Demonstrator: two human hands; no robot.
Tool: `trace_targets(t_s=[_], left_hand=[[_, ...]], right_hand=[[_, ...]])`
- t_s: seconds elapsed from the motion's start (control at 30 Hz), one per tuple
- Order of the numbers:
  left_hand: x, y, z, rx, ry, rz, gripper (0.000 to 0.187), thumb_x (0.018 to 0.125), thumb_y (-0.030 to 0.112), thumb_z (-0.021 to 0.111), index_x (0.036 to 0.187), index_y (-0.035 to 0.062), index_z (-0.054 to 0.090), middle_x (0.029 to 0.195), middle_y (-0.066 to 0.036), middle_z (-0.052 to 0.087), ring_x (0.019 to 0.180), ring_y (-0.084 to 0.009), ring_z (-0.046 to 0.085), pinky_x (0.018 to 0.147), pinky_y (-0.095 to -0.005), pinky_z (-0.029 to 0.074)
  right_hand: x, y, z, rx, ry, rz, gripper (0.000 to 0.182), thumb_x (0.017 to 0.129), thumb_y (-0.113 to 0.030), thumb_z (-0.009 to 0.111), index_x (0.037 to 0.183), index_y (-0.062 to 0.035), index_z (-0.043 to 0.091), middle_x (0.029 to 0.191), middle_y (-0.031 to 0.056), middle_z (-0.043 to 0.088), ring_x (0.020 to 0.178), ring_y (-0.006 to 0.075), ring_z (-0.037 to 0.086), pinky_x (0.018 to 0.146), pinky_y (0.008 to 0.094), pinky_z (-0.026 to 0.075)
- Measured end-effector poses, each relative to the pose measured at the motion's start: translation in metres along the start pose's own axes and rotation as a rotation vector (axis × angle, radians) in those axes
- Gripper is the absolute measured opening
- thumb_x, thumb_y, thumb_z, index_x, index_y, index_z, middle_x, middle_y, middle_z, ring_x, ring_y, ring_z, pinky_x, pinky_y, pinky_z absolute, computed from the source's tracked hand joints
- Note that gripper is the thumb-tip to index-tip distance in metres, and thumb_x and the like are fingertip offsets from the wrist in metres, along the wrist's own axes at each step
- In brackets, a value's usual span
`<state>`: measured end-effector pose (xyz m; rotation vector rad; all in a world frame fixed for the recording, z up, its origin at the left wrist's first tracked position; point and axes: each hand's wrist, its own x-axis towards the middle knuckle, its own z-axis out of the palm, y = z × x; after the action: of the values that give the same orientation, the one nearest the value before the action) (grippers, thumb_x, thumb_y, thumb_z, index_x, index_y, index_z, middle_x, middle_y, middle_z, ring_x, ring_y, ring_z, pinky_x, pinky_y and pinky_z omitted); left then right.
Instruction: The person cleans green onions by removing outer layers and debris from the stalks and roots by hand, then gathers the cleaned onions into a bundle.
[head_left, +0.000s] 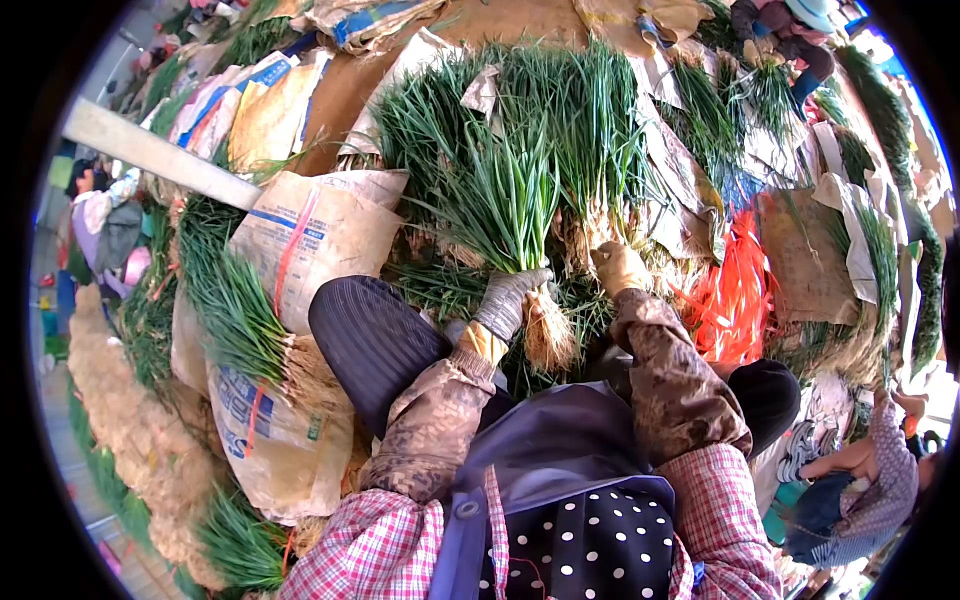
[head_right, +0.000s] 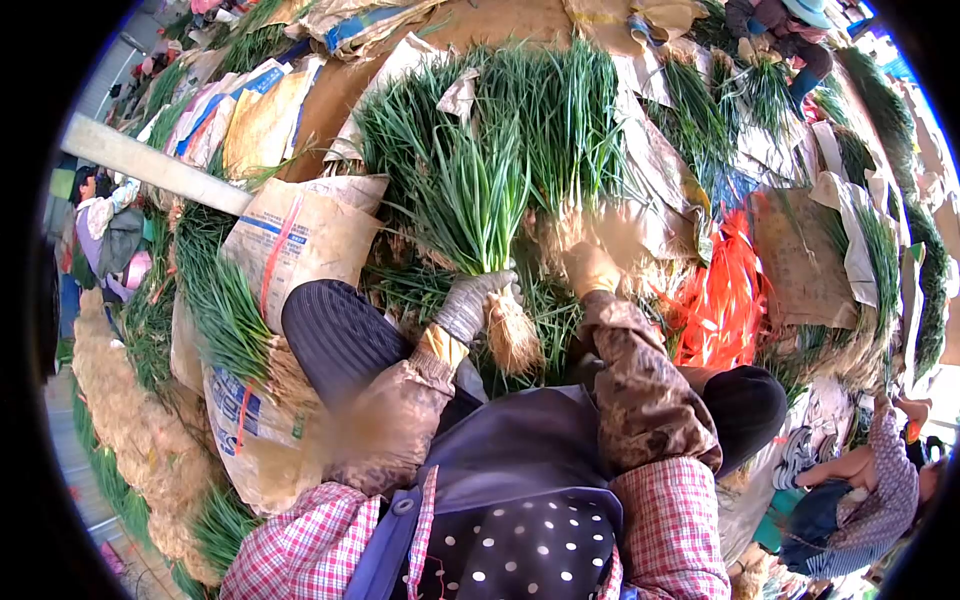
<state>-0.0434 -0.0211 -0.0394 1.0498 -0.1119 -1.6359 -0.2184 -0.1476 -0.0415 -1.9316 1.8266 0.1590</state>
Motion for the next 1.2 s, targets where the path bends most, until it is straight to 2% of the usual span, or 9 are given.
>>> trace_targets(t_s=[0.13, 0.2, 0.3, 0.37, 0.57, 0.67, 0.9, 1.0, 1.2], left_hand=[[0.01, -0.004, -0.015, -0.005, -0.016, 0.023, 0.027, 0.076, 0.013, 0.075, 0.094, -0.0021, 0.061, 0.076, -0.01, 0.064, 0.062, -0.0226, 0.063, 0.056, -0.0326, 0.056], [0.009, 0.002, -0.012, -0.006, 0.017, -0.046, 0.025, 0.077, 0.013, 0.074, 0.092, -0.0017, 0.061, 0.074, -0.01, 0.063, 0.06, -0.0219, 0.063, 0.055, -0.0323, 0.056], [0.014, -0.002, -0.012, -0.067, -0.017, -0.064, 0.024, 0.077, 0.013, 0.074, 0.092, -0.0009, 0.061, 0.074, -0.01, 0.063, 0.06, -0.0213, 0.062, 0.054, -0.0314, 0.055], [0.009, 0.003, -0.009, -0.059, -0.073, -0.049, 0.023, 0.077, 0.013, 0.074, 0.091, -0.0008, 0.062, 0.074, -0.01, 0.064, 0.061, -0.0215, 0.063, 0.054, -0.031, 0.054], [0.009, 0.001, -0.005, -0.051, 0.027, -0.061, 0.018, 0.075, 0.005, 0.072, 0.089, -0.0031, 0.063, 0.07, -0.011, 0.065, 0.049, -0.0209, 0.06, 0.041, -0.0282, 0.05], [-0.002, 0.01, 0.006, -0.035, 0.02, -0.054, 0.02, 0.073, 0.005, 0.075, 0.089, -0.0029, 0.065, 0.072, -0.01, 0.066, 0.056, -0.0194, 0.063, 0.048, -0.0305, 0.052], [0.018, -0.005, -0.01, -0.053, -0.131, -0.074, 0.02, 0.078, 0.007, 0.072, 0.095, -0.0015, 0.067, 0.085, -0.01, 0.069, 0.069, -0.0183, 0.066, 0.058, -0.0284, 0.054], [0.009, -0.002, -0.004, -0.114, -0.132, -0.084, 0.021, 0.079, 0.006, 0.07, 0.099, -0.0017, 0.066, 0.092, -0.011, 0.07, 0.073, -0.0202, 0.067, 0.06, -0.0285, 0.054], [-0.003, 0.001, 0.004, 0.064, -0.096, 0.101, 0.027, 0.082, 0.018, 0.07, 0.102, 0.0021, 0.065, 0.08, -0.004, 0.065, 0.062, -0.0124, 0.06, 0.052, -0.0229, 0.05]], right_hand=[[-0.042, -0.012, -0.024, 0.165, 0.146, -0.122, 0.015, 0.087, -0.023, 0.063, 0.089, -0.0098, 0.069, 0.082, 0.0077, 0.07, 0.069, 0.0187, 0.066, 0.065, 0.031, 0.055], [-0.057, 0.022, 0.01, 0.326, 0.138, -0.567, 0.009, 0.084, -0.013, 0.062, 0.084, -0.0063, 0.068, 0.074, 0.009, 0.068, 0.063, 0.0187, 0.064, 0.06, 0.0303, 0.054], [-0.105, 0.003, -0.001, -0.613, -0.798, -0.498, 0.028, 0.083, -0.032, 0.061, 0.095, -0.0078, 0.071, 0.092, 0.0126, 0.069, 0.086, 0.0255, 0.067, 0.078, 0.0355, 0.054], [-0.112, 0.015, -0.004, -0.558, -1.04, -0.59, 0.032, 0.083, -0.034, 0.062, 0.101, -0.0076, 0.069, 0.098, 0.0139, 0.068, 0.09, 0.0279, 0.067, 0.082, 0.0368, 0.052], [-0.025, 0.01, 0.02, -0.125, 0.015, -0.065, 0.037, 0.088, -0.038, 0.061, 0.108, -0.0075, 0.067, 0.096, 0.0154, 0.068, 0.086, 0.0229, 0.067, 0.073, 0.0356, 0.054], [0.007, 0.025, 0.046, 0.287, -0.144, -0.056, 0.033, 0.086, -0.035, 0.065, 0.102, -0.0063, 0.069, 0.081, 0.0133, 0.07, 0.067, 0.0254, 0.067, 0.069, 0.0371, 0.054], [-0.111, -0.036, -0.017, -0.41, -0.233, -0.51, 0.022, 0.081, -0.009, 0.057, 0.102, -0.007, 0.064, 0.088, 0.0094, 0.069, 0.076, 0.0202, 0.067, 0.069, 0.0351, 0.054], [-0.103, -0.014, -0.005, -0.118, -0.153, -0.709, 0.041, 0.075, 0.002, 0.054, 0.113, -0.0107, 0.061, 0.095, 0.0121, 0.069, 0.08, 0.0156, 0.067, 0.071, 0.0256, 0.055], [-0.042, -0.04, -0.016, 1.527, -0.588, 0.203, 0.029, 0.093, -0.026, 0.057, 0.111, -0.0023, 0.058, 0.084, 0.01, 0.066, 0.07, 0.0221, 0.065, 0.062, 0.0359, 0.057]])
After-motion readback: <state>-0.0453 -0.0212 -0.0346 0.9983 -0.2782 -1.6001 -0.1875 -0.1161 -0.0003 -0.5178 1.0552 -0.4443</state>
